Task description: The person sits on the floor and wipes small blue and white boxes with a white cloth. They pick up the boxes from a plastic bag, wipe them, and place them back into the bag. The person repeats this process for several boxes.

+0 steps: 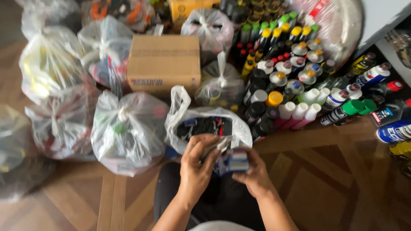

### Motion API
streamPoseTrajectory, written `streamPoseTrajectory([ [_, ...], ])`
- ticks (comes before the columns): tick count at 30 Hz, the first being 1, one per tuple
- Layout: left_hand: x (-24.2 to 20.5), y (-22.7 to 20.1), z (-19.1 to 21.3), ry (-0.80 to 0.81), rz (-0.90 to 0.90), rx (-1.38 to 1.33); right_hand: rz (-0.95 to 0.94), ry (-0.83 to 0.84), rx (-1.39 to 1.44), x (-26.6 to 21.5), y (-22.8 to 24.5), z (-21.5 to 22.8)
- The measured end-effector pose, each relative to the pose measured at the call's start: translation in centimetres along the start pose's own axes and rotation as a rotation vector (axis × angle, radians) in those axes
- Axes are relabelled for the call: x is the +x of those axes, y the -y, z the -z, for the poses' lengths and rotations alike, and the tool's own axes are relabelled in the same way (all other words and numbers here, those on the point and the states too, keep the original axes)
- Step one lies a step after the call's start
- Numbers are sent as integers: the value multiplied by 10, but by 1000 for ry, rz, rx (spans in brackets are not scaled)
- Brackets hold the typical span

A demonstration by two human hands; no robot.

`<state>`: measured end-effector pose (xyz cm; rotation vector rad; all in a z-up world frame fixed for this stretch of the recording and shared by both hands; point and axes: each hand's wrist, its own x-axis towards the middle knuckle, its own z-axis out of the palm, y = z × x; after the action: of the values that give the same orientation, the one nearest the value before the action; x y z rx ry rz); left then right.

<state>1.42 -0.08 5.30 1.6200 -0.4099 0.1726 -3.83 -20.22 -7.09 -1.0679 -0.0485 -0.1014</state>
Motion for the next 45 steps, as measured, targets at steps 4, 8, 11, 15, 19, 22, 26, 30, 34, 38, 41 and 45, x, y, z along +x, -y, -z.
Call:
streamPoseTrajectory([
  [4, -17, 3, -14, 45, -84, -58, 111, -18, 129, 8, 0, -5],
  [8, -20, 31, -19, 45, -176, -10, 124, -124, 62, 3, -1, -2],
  [11, -18, 37, -17, -25, -199, 9, 113, -183, -81, 3, 1, -17],
  [15, -26, 35, -22, 16, -235, -8, -84, -470, -251, 12, 9, -51],
  [19, -26, 47, -20, 79, -282, 126, -289, -525, -745, 15, -5, -39],
  [22, -36, 67, -11, 25, -323, 283, -291, -409, -186, -6, -40, -19],
  [26, -37, 84, -7, 61, -275, 255, -152, -206, -291, -6, -72, -2],
  [30, -52, 81, -14, 113, -284, 278, -35, -137, -632, -15, -77, 4],
  [34, -48, 97, -8, 77, -214, 363, -289, -190, -831, -15, -71, 7],
  [38, -47, 113, -2, -57, -66, 319, -275, -343, -724, -6, -53, -21],
  [41, -49, 100, -8, -109, 16, 194, -261, -520, -484, 4, -57, -18],
  [45, -61, 95, -26, -48, -92, 243, -290, -539, -399, -1, -51, -32],
])
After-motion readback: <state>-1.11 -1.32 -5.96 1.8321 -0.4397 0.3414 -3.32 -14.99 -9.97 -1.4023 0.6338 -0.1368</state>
